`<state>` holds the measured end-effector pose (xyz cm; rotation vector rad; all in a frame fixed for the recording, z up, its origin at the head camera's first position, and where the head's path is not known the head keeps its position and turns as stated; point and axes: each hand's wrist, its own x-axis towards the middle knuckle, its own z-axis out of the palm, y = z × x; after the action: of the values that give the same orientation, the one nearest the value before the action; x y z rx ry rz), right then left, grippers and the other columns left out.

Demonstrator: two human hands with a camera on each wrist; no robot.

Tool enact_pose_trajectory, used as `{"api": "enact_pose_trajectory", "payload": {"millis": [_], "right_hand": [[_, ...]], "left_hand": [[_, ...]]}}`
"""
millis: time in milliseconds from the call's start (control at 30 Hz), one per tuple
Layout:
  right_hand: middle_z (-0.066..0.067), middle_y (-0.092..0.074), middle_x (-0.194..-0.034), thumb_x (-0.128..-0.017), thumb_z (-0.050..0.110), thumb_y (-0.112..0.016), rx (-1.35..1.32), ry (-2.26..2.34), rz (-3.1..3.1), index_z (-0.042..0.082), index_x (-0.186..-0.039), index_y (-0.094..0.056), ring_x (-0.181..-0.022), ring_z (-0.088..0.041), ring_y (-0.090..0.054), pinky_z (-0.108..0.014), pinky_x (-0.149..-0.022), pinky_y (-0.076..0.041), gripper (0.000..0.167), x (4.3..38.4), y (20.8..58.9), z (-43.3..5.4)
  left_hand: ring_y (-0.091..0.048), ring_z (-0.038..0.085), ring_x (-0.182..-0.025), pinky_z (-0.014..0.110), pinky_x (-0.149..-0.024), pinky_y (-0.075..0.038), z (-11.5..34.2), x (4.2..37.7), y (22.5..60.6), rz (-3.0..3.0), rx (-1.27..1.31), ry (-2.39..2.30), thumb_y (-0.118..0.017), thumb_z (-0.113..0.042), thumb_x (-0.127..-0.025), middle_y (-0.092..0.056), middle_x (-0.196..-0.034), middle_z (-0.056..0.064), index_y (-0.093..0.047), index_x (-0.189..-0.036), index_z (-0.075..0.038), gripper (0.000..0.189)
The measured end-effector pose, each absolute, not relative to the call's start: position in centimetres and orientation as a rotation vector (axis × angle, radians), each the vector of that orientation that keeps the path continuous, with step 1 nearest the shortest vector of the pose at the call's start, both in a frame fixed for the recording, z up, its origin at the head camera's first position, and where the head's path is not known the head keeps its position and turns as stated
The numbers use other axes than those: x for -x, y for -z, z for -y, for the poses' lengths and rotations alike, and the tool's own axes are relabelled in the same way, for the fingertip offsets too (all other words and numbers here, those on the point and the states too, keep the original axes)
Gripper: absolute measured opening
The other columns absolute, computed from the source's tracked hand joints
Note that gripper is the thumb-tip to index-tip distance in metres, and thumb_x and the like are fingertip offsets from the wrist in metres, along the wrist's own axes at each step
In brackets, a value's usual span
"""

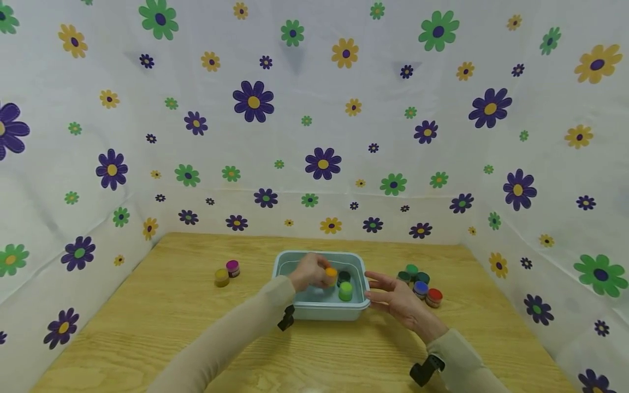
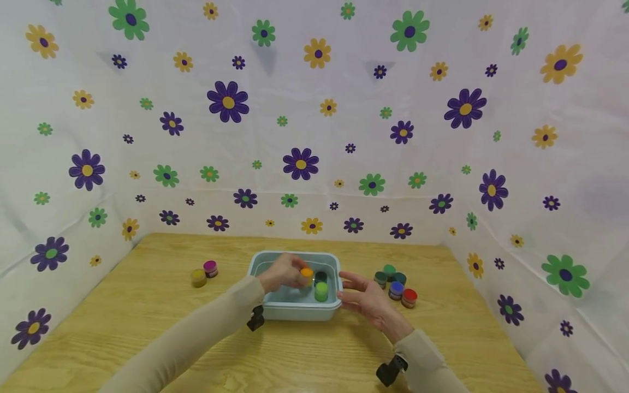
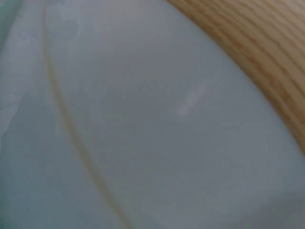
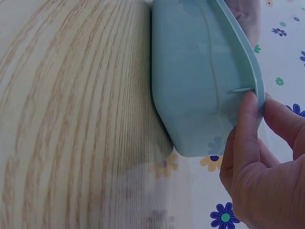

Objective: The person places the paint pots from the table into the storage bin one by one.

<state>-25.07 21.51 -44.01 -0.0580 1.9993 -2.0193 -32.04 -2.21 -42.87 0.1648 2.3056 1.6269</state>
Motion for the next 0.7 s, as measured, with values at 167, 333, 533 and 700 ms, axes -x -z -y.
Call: {"api": "enact_pose_trajectory", "payload": {"millis": [167,333,533,700], "right_hand": [[-0.029,-0.040,-0.145,-0.091,0.006,-0.069,0.052,2.022,-2.005,0.003,-0.149,-0.038,-0.110,-0.023,-0.063,-0.034,-0.089,-0.058,0.066,25.02,43.99,-21.48],[-0.029,-0.041,-0.145,-0.091,0.006,-0.068,0.045,2.018,-2.000,0.003,-0.149,-0.039,-0.110,-0.022,-0.063,-0.035,-0.090,-0.058,0.065,24.91,43.90,-21.50],[-0.030,-0.039,-0.146,-0.092,0.007,-0.068,0.074,2.013,-1.993,0.002,-0.150,-0.036,-0.110,-0.022,-0.063,-0.033,-0.090,-0.058,0.067,25.01,43.82,-21.57],[-0.030,-0.039,-0.146,-0.091,0.008,-0.069,0.076,2.010,-1.992,0.003,-0.150,-0.036,-0.110,-0.022,-0.064,-0.033,-0.090,-0.058,0.067,25.07,43.95,-21.51]], "left_hand": [[-0.068,0.025,-0.075,0.033,-0.070,-0.062,2.32,32.68,43.29,-2.326,-0.154,-1.575,-0.074,0.016,-0.073,-0.063,-0.097,0.020,-0.063,-0.107,0.010,0.036],[-0.066,0.023,-0.072,0.034,-0.069,-0.062,2.24,32.99,43.46,-2.352,-0.175,-1.536,-0.074,0.017,-0.071,-0.062,-0.095,0.017,-0.064,-0.106,0.010,0.036],[-0.063,0.022,-0.072,0.034,-0.068,-0.062,1.95,32.69,43.18,-2.386,-0.212,-1.516,-0.075,0.015,-0.071,-0.063,-0.096,0.016,-0.067,-0.104,0.009,0.035],[-0.065,0.023,-0.075,0.036,-0.069,-0.062,1.74,32.32,43.39,-2.428,-0.227,-1.535,-0.074,0.017,-0.070,-0.064,-0.097,0.019,-0.068,-0.102,0.010,0.033]]}}
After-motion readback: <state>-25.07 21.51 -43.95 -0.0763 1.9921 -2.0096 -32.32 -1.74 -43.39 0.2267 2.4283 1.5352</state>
